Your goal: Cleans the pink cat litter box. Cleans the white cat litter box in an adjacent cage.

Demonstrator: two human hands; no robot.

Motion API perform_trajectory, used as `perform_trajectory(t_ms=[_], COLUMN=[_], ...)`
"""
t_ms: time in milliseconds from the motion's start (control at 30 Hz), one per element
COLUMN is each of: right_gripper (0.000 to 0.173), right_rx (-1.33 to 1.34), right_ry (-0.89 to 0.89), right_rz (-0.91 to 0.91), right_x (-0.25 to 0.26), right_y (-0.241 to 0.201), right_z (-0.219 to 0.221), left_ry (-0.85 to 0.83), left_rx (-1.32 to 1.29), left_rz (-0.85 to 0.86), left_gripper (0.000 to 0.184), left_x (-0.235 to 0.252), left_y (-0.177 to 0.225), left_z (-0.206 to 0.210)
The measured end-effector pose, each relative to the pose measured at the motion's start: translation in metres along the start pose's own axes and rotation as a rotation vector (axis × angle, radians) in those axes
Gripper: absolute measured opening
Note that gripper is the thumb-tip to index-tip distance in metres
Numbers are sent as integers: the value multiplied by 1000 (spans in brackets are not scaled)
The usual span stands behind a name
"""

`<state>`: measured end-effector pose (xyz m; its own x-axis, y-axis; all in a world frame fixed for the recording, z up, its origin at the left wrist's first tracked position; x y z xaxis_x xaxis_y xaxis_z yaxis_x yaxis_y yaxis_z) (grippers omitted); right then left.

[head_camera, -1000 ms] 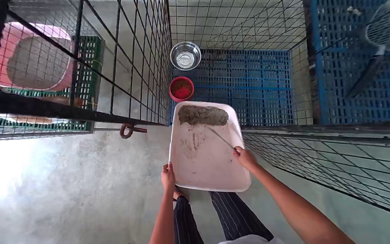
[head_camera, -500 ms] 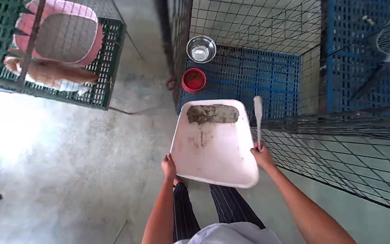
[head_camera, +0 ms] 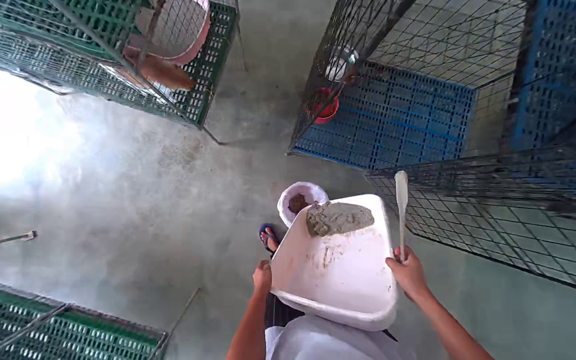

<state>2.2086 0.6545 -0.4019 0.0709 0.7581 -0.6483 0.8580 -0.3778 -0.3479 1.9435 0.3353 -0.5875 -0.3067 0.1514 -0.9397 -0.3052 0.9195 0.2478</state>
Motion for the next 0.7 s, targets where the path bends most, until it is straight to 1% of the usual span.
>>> perform_trajectory(t_ms=[67, 133, 267, 400, 567, 700], right_gripper=[35, 33, 37, 35, 34, 36], right_rx=[6, -10, -46, -62, -71, -155], right_ry=[2, -6, -46, -83, -94, -96], right_rz=[14, 24, 39, 39, 15, -25], right_x=[-4, -9, -13, -17, -19, -6], right_y=[10, 8, -12, -32, -80, -125], right_z=[9, 17, 35, 54, 69, 80], left_ry=[-23, -64, -144, -197, -245, -305], left_rx=[28, 74, 164, 228, 226, 257], left_rz=[-3, -13, -18, -11, -29, -48], left_gripper=[35, 35, 34, 34, 33, 33], left_x=[6, 17, 31, 38, 48, 48], left_y=[-5, -11, -26, -31, -32, -29], left_z=[-3, -4, -3, -8, -16, -10])
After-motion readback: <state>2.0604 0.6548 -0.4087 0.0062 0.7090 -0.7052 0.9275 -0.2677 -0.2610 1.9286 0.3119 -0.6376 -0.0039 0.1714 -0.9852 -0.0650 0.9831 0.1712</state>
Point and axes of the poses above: each hand's wrist, its own x-axis towards the middle knuckle, its own z-axis out of the palm, y = z × x, the point moved 9 cm from there along x, towards the middle knuckle
